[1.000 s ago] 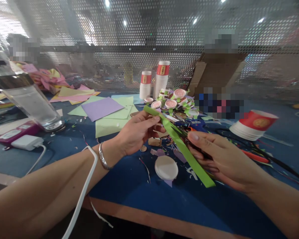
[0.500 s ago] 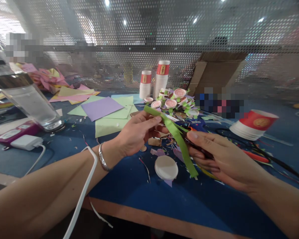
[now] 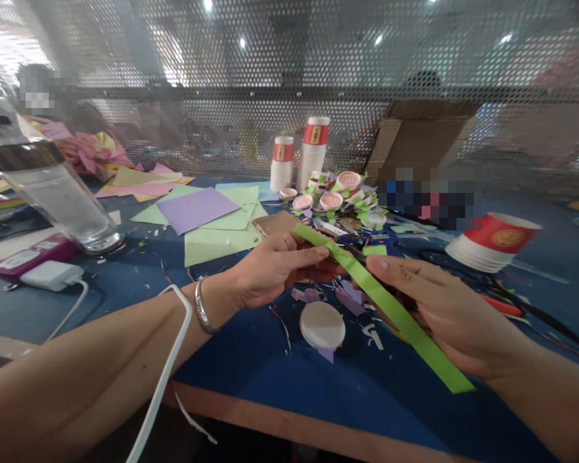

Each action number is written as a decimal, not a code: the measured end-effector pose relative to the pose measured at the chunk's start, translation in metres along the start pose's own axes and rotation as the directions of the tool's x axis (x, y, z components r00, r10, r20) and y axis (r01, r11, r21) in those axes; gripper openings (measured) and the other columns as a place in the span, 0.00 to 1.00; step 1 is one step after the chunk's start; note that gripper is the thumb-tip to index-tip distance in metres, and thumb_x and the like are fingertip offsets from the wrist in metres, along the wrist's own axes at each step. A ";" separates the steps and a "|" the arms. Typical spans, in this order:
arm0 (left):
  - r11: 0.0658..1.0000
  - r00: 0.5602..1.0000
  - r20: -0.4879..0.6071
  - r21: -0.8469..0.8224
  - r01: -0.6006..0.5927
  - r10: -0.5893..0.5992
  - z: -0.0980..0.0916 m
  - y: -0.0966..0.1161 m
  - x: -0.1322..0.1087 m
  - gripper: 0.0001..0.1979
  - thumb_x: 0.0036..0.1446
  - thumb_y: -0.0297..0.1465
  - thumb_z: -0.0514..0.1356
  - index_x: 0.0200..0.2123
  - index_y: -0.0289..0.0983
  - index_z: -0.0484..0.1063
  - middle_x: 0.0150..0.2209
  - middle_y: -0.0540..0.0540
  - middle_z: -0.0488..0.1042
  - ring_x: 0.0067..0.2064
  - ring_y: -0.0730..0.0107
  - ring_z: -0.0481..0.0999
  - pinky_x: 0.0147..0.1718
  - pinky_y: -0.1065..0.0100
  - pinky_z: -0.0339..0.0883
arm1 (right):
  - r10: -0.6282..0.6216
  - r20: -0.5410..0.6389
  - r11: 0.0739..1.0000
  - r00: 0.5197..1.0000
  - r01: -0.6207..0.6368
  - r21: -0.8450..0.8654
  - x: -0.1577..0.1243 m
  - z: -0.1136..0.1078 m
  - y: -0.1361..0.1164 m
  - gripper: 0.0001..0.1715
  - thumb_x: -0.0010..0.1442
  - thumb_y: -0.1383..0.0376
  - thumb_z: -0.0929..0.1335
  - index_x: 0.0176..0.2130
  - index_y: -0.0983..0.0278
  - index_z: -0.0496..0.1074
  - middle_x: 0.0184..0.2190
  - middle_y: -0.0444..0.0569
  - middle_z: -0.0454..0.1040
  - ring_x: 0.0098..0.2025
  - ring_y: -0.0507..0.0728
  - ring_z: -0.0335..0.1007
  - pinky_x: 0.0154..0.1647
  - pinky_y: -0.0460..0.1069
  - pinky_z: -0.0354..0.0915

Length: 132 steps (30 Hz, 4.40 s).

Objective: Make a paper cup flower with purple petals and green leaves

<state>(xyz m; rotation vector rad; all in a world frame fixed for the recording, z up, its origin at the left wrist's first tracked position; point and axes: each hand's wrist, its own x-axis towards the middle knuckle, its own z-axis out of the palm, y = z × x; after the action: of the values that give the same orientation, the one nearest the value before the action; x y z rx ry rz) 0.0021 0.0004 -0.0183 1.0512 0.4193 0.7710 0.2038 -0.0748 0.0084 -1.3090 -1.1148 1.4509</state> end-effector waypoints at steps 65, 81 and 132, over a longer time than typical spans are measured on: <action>0.965 0.996 0.044 0.248 -0.081 0.072 0.006 0.001 -0.001 0.04 0.60 0.24 0.67 0.35 0.32 0.84 0.35 0.43 0.85 0.37 0.72 0.83 0.47 0.70 0.76 | 0.068 0.114 0.995 0.991 -0.076 0.066 0.007 -0.004 0.009 0.30 0.49 0.45 0.81 0.28 0.62 0.68 0.17 0.34 0.52 0.18 0.43 0.39 0.14 0.41 0.36; 0.940 0.998 -0.004 0.337 -0.060 0.065 0.003 -0.004 0.001 0.06 0.51 0.30 0.74 0.33 0.35 0.86 0.34 0.45 0.85 0.37 0.72 0.81 0.44 0.71 0.73 | 0.024 0.136 1.000 0.990 -0.023 -0.011 0.008 -0.005 0.012 0.32 0.50 0.42 0.80 0.28 0.63 0.68 0.19 0.33 0.47 0.19 0.43 0.37 0.15 0.41 0.36; 0.928 0.999 0.026 0.372 0.029 -0.042 0.002 0.010 -0.005 0.09 0.61 0.33 0.68 0.40 0.34 0.85 0.37 0.40 0.85 0.39 0.70 0.83 0.41 0.72 0.75 | -0.046 0.113 0.992 0.993 0.058 -0.113 0.006 -0.003 0.009 0.33 0.52 0.40 0.77 0.26 0.60 0.64 0.18 0.34 0.46 0.18 0.45 0.38 0.14 0.45 0.34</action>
<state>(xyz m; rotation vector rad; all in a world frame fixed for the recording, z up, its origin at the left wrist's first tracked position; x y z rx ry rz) -0.0040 -0.0014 -0.0088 1.4052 0.5689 0.6529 0.2061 -0.0711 -0.0018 -1.2823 -1.3133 1.4523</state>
